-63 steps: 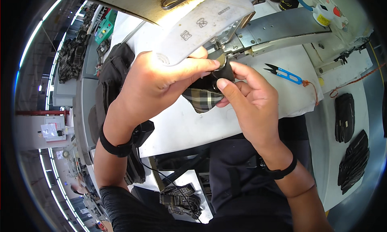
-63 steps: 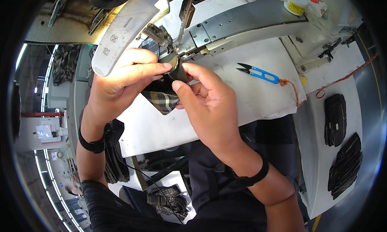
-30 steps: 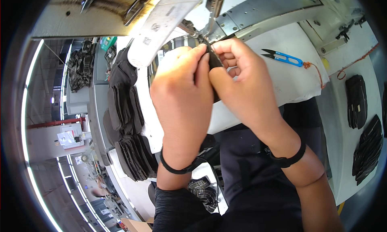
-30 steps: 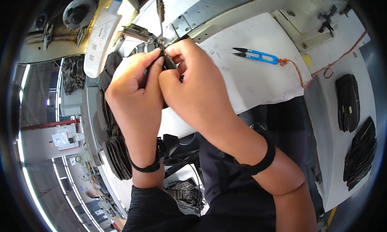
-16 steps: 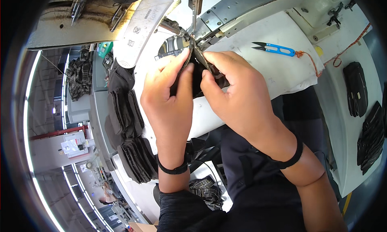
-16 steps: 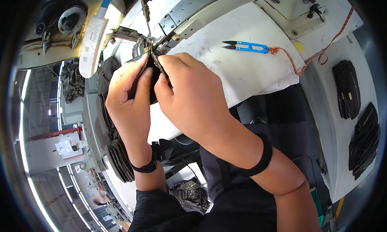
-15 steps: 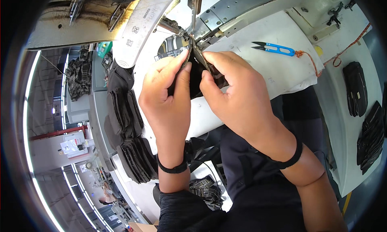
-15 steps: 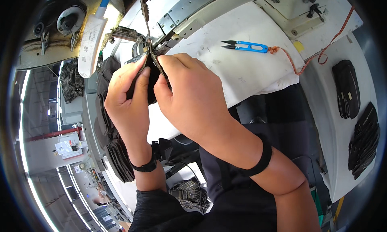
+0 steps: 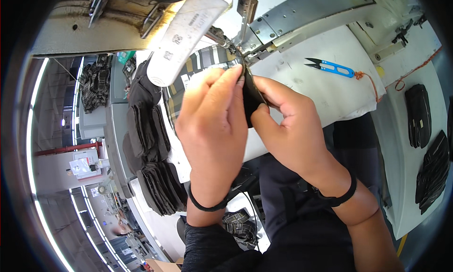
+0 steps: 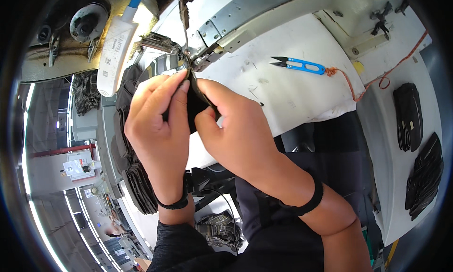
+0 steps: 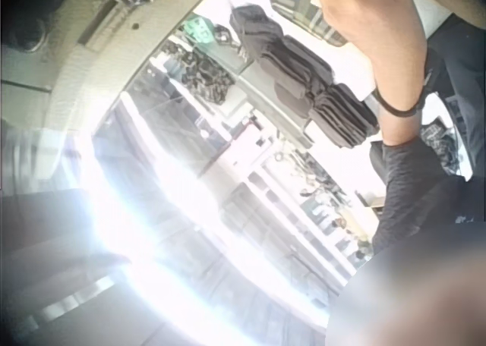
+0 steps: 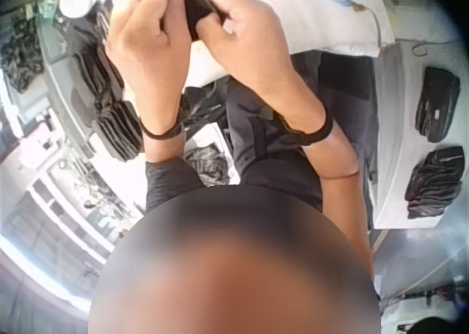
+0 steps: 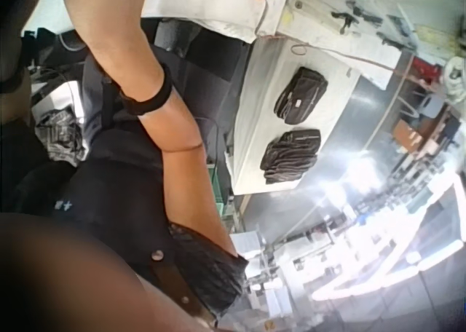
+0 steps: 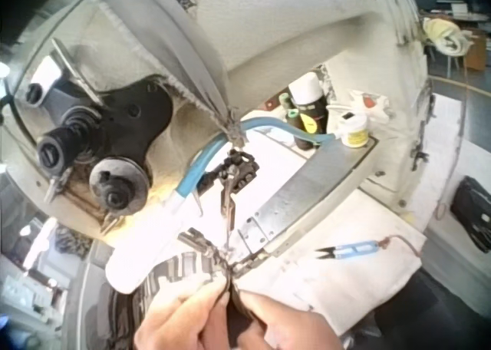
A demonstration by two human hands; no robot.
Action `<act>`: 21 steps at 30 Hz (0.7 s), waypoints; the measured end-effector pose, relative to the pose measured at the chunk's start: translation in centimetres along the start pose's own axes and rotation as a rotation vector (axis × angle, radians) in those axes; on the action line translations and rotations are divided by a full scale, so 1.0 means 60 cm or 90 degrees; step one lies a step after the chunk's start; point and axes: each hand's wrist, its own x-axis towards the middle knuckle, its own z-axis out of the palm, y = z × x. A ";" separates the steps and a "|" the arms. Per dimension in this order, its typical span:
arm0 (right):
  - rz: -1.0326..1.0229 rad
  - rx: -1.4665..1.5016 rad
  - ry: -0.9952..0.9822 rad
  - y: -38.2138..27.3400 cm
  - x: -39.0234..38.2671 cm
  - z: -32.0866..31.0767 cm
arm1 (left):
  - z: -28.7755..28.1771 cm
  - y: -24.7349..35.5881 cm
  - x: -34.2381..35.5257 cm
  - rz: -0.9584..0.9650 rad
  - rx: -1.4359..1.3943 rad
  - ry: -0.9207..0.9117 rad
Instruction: The recorder is sewing and assembling a plaid fabric and leather pouch using an industrial sewing machine.
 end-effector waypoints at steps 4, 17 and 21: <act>-0.045 0.121 0.064 0.020 0.003 0.005 | 0.009 0.005 -0.004 0.002 0.009 0.021; -0.075 0.046 0.068 0.003 0.009 -0.003 | -0.035 -0.044 0.046 -0.370 -0.398 -0.159; -0.071 -0.008 0.066 0.008 0.007 -0.010 | -0.023 -0.060 0.049 -0.404 -0.457 -0.198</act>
